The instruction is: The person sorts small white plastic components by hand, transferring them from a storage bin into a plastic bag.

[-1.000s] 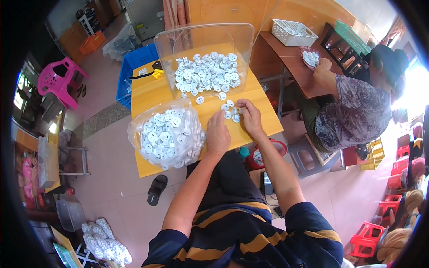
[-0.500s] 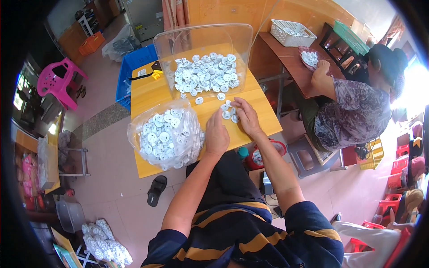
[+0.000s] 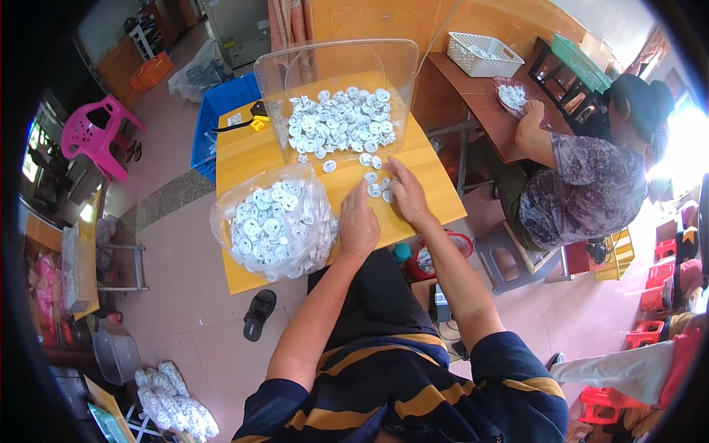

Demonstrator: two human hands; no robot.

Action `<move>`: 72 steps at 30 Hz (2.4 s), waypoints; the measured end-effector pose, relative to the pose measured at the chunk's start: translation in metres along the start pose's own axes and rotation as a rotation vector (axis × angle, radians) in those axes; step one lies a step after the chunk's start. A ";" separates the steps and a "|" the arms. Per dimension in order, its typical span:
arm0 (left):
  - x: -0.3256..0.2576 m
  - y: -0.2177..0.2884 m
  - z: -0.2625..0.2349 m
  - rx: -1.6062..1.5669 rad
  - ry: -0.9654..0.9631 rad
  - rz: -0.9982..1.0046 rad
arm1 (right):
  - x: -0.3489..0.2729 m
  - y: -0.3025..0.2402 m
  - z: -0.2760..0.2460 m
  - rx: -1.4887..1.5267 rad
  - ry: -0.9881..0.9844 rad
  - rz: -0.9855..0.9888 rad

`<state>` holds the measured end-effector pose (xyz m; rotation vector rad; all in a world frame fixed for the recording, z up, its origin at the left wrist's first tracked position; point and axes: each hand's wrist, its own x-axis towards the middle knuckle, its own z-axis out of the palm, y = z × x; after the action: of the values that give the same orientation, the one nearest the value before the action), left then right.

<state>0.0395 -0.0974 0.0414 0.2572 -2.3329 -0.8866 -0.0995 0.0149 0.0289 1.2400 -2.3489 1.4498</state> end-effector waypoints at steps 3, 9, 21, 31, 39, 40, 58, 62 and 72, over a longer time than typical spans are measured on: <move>0.000 0.000 -0.001 0.000 0.001 -0.005 | -0.002 0.002 -0.001 0.348 0.041 0.259; 0.000 0.000 -0.002 -0.002 -0.005 -0.002 | -0.001 -0.003 -0.004 0.281 -0.009 0.292; 0.000 -0.002 0.000 -0.046 0.009 -0.003 | 0.004 -0.030 0.004 -0.203 -0.143 -0.191; -0.001 -0.008 0.001 -0.104 0.087 -0.040 | 0.007 -0.036 0.008 -0.169 -0.033 -0.212; -0.001 -0.008 0.003 -0.042 0.151 -0.046 | 0.025 -0.039 0.013 -0.267 -0.358 -0.289; -0.002 -0.009 0.002 -0.047 0.139 -0.047 | 0.023 -0.042 0.012 -0.266 -0.363 -0.291; 0.000 -0.007 0.000 -0.061 0.105 -0.026 | 0.080 -0.010 0.009 -0.153 -0.108 -0.103; 0.001 -0.008 0.000 -0.071 0.109 -0.028 | 0.088 -0.007 0.022 -0.242 -0.137 -0.191; 0.003 -0.004 -0.001 -0.016 0.068 -0.042 | 0.098 -0.003 0.039 -0.326 -0.140 -0.180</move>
<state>0.0379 -0.1022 0.0406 0.3254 -2.2640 -0.9029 -0.1502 -0.0734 0.0579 1.4510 -2.3623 0.9103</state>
